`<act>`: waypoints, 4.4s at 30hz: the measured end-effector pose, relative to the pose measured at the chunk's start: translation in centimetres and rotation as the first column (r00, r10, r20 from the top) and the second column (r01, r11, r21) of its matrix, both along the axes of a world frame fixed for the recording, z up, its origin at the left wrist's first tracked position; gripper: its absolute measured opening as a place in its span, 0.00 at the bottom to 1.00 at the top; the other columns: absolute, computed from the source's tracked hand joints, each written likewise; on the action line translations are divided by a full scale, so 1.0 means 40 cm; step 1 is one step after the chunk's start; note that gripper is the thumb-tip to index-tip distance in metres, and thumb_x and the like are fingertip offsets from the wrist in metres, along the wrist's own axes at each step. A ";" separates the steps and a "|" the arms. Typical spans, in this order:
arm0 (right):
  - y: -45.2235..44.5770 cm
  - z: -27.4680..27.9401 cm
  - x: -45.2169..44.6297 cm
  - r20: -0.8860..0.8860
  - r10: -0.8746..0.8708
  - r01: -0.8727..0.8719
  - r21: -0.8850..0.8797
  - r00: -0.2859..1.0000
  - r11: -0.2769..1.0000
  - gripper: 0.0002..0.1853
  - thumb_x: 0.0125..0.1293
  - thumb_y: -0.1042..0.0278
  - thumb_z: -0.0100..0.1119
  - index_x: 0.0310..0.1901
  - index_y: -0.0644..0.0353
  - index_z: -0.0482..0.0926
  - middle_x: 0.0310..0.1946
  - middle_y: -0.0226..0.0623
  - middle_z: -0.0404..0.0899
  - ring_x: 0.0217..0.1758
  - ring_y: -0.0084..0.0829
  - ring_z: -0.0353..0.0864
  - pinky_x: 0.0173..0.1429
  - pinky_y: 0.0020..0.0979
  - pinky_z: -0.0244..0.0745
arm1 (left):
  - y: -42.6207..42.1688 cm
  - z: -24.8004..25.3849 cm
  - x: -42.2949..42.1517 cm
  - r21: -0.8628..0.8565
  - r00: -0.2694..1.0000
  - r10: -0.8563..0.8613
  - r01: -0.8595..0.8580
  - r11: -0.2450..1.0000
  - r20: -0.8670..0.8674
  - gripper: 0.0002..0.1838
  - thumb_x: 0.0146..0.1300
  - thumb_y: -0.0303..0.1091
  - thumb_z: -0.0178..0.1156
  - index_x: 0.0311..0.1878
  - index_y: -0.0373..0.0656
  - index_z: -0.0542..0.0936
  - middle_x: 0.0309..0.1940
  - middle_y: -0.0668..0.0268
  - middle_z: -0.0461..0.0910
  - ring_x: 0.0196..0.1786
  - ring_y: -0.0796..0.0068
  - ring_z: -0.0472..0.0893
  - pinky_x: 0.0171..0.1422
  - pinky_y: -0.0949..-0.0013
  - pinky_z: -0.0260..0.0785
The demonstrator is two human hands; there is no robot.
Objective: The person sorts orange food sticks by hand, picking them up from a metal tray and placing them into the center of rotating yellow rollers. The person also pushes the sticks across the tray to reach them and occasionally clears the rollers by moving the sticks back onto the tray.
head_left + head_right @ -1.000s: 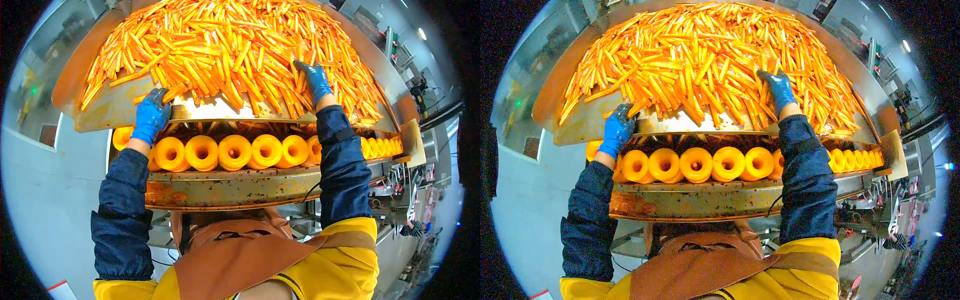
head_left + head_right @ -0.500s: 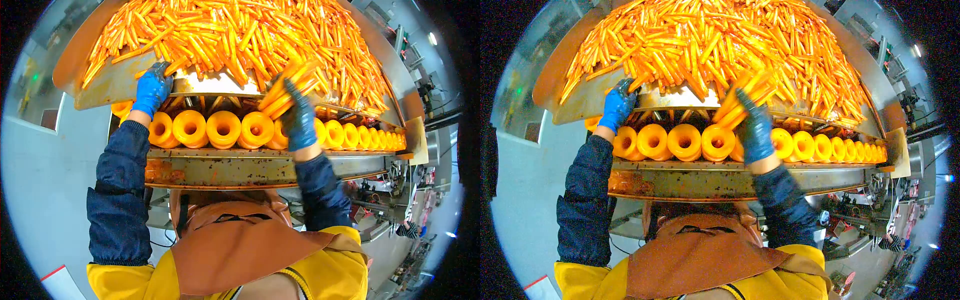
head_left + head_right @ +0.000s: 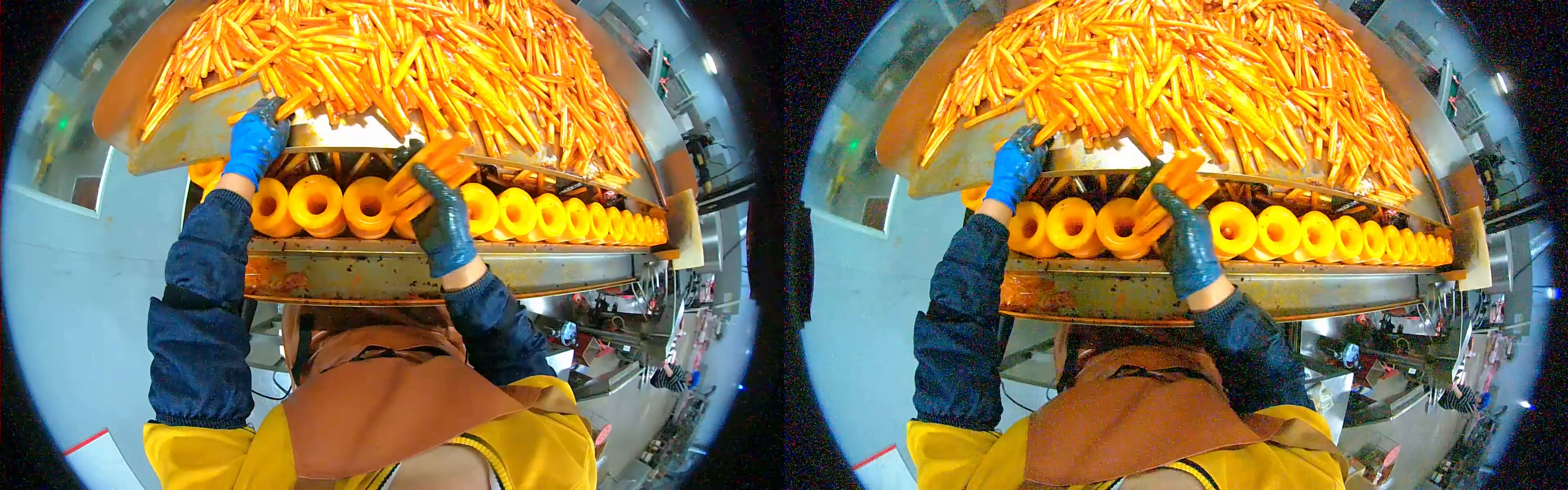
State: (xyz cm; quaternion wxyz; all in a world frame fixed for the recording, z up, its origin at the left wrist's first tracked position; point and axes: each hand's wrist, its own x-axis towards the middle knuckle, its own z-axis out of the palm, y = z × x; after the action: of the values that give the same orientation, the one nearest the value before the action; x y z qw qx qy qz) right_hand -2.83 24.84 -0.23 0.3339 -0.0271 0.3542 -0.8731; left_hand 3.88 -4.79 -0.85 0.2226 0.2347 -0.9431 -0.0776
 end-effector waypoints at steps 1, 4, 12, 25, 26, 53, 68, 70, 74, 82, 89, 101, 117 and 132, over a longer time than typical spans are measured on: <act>-0.004 -0.016 0.002 0.007 0.029 -0.029 -0.002 1.000 1.000 0.18 0.61 0.74 0.56 0.54 0.62 0.72 0.47 0.35 0.77 0.52 0.30 0.76 0.59 0.32 0.69 | 0.002 0.005 0.003 -0.007 1.000 0.005 -0.005 1.000 0.018 0.22 0.55 0.40 0.56 0.54 0.44 0.76 0.55 0.53 0.75 0.56 0.56 0.74 0.63 0.60 0.65; 0.009 0.011 0.023 -0.013 0.011 -0.010 0.094 1.000 0.996 0.17 0.59 0.74 0.59 0.51 0.61 0.74 0.43 0.34 0.78 0.48 0.30 0.78 0.55 0.31 0.72 | 0.004 0.013 -0.001 0.018 0.999 0.018 -0.019 1.000 0.045 0.23 0.55 0.41 0.55 0.55 0.45 0.75 0.55 0.53 0.74 0.57 0.56 0.74 0.64 0.60 0.65; 0.013 -0.015 0.013 -0.073 0.024 -0.019 0.073 0.997 0.997 0.15 0.59 0.78 0.57 0.50 0.63 0.75 0.42 0.36 0.79 0.47 0.32 0.78 0.54 0.31 0.72 | 0.004 0.010 -0.002 0.023 0.998 0.041 -0.042 0.999 0.054 0.23 0.57 0.42 0.54 0.56 0.45 0.75 0.56 0.54 0.74 0.59 0.58 0.73 0.65 0.62 0.63; -0.055 0.010 0.054 -0.149 -0.127 0.125 -0.024 0.981 0.992 0.17 0.58 0.75 0.57 0.51 0.62 0.76 0.39 0.30 0.80 0.39 0.25 0.79 0.44 0.27 0.74 | 0.004 0.012 -0.002 0.006 0.999 0.031 -0.031 1.000 0.032 0.22 0.56 0.41 0.55 0.54 0.46 0.76 0.55 0.54 0.74 0.58 0.58 0.73 0.64 0.62 0.64; -0.055 0.014 0.059 -0.108 -0.179 0.173 -0.060 0.978 0.983 0.16 0.58 0.74 0.58 0.50 0.61 0.77 0.37 0.29 0.80 0.37 0.24 0.79 0.41 0.27 0.74 | 0.007 0.012 -0.001 0.030 0.999 0.031 -0.032 0.999 0.031 0.22 0.56 0.41 0.56 0.54 0.46 0.76 0.55 0.54 0.75 0.58 0.58 0.73 0.64 0.62 0.64; -0.195 -0.076 0.121 -0.749 -0.025 0.270 0.207 0.662 0.940 0.33 0.52 0.73 0.70 0.60 0.61 0.67 0.53 0.42 0.72 0.57 0.32 0.72 0.61 0.32 0.68 | 0.029 0.041 0.016 0.237 0.973 0.061 -0.008 0.972 -0.221 0.19 0.60 0.39 0.57 0.52 0.40 0.77 0.51 0.55 0.77 0.54 0.64 0.77 0.61 0.64 0.67; 0.208 0.044 -0.317 -0.905 0.010 0.633 0.306 0.426 0.711 0.17 0.65 0.68 0.58 0.53 0.64 0.76 0.48 0.35 0.79 0.51 0.24 0.74 0.58 0.26 0.68 | 0.203 0.017 0.261 0.735 0.636 0.381 0.637 0.230 -0.671 0.23 0.57 0.25 0.54 0.58 0.33 0.70 0.55 0.57 0.74 0.57 0.64 0.73 0.65 0.64 0.63; 0.221 0.051 -0.397 -0.909 0.073 0.665 0.353 0.410 0.658 0.15 0.65 0.68 0.58 0.51 0.64 0.77 0.47 0.34 0.79 0.50 0.24 0.75 0.57 0.26 0.69 | 0.198 0.028 0.253 0.716 0.580 0.438 0.644 0.271 -0.687 0.23 0.57 0.25 0.54 0.58 0.33 0.70 0.55 0.57 0.74 0.57 0.64 0.73 0.65 0.64 0.63; 0.240 0.001 -0.533 -0.851 0.359 0.750 0.513 0.383 0.417 0.16 0.63 0.60 0.58 0.49 0.57 0.79 0.46 0.41 0.80 0.48 0.34 0.80 0.54 0.30 0.72 | 0.159 -0.030 0.260 0.749 0.681 0.322 0.542 0.382 -0.658 0.20 0.60 0.27 0.55 0.56 0.33 0.72 0.52 0.58 0.75 0.56 0.67 0.73 0.64 0.66 0.63; 0.207 0.039 -0.483 -0.730 0.596 0.884 0.462 0.334 0.070 0.18 0.62 0.50 0.53 0.44 0.53 0.81 0.45 0.45 0.79 0.49 0.45 0.78 0.55 0.40 0.71 | 0.076 0.110 0.076 0.693 0.930 0.004 0.271 0.668 -0.367 0.18 0.62 0.38 0.58 0.52 0.39 0.76 0.45 0.65 0.78 0.48 0.76 0.75 0.53 0.74 0.68; 0.209 0.031 -0.486 -0.743 0.576 0.892 0.449 0.341 0.052 0.19 0.62 0.49 0.53 0.43 0.55 0.82 0.43 0.44 0.80 0.48 0.44 0.78 0.56 0.39 0.71 | 0.132 0.182 -0.293 0.255 0.950 0.082 -0.163 0.953 0.302 0.25 0.53 0.54 0.61 0.42 0.39 0.81 0.41 0.52 0.81 0.47 0.56 0.81 0.51 0.59 0.71; 0.209 0.049 -0.476 -0.731 0.550 0.865 0.501 0.404 0.030 0.20 0.62 0.46 0.52 0.42 0.54 0.82 0.43 0.46 0.80 0.47 0.45 0.79 0.54 0.40 0.72 | -0.083 0.017 -0.096 0.616 0.838 -0.106 0.474 0.629 -0.535 0.14 0.60 0.34 0.53 0.47 0.39 0.79 0.45 0.59 0.79 0.48 0.65 0.78 0.57 0.64 0.69; 0.208 0.032 -0.490 -0.710 0.573 0.870 0.492 0.409 -0.011 0.22 0.62 0.43 0.50 0.42 0.53 0.82 0.44 0.44 0.80 0.48 0.45 0.78 0.53 0.41 0.72 | 0.179 0.024 0.274 0.776 0.977 -0.067 0.201 0.598 -0.202 0.08 0.55 0.30 0.65 0.37 0.39 0.81 0.29 0.69 0.80 0.34 0.79 0.78 0.40 0.74 0.71; 0.208 0.053 -0.472 -0.696 0.570 0.851 0.525 0.436 -0.010 0.22 0.63 0.43 0.49 0.43 0.51 0.82 0.45 0.44 0.79 0.49 0.45 0.78 0.55 0.41 0.71 | 0.164 0.067 0.318 0.825 0.993 0.072 0.034 0.564 -0.090 0.19 0.53 0.31 0.66 0.48 0.39 0.76 0.38 0.69 0.78 0.38 0.78 0.75 0.43 0.75 0.69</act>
State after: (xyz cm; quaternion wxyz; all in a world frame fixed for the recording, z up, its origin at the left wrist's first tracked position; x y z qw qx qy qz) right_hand -21.72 33.18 1.89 -0.1273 -0.1751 0.9533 -0.2108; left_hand 16.62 1.76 1.85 0.1415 0.3169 -0.7809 -0.5194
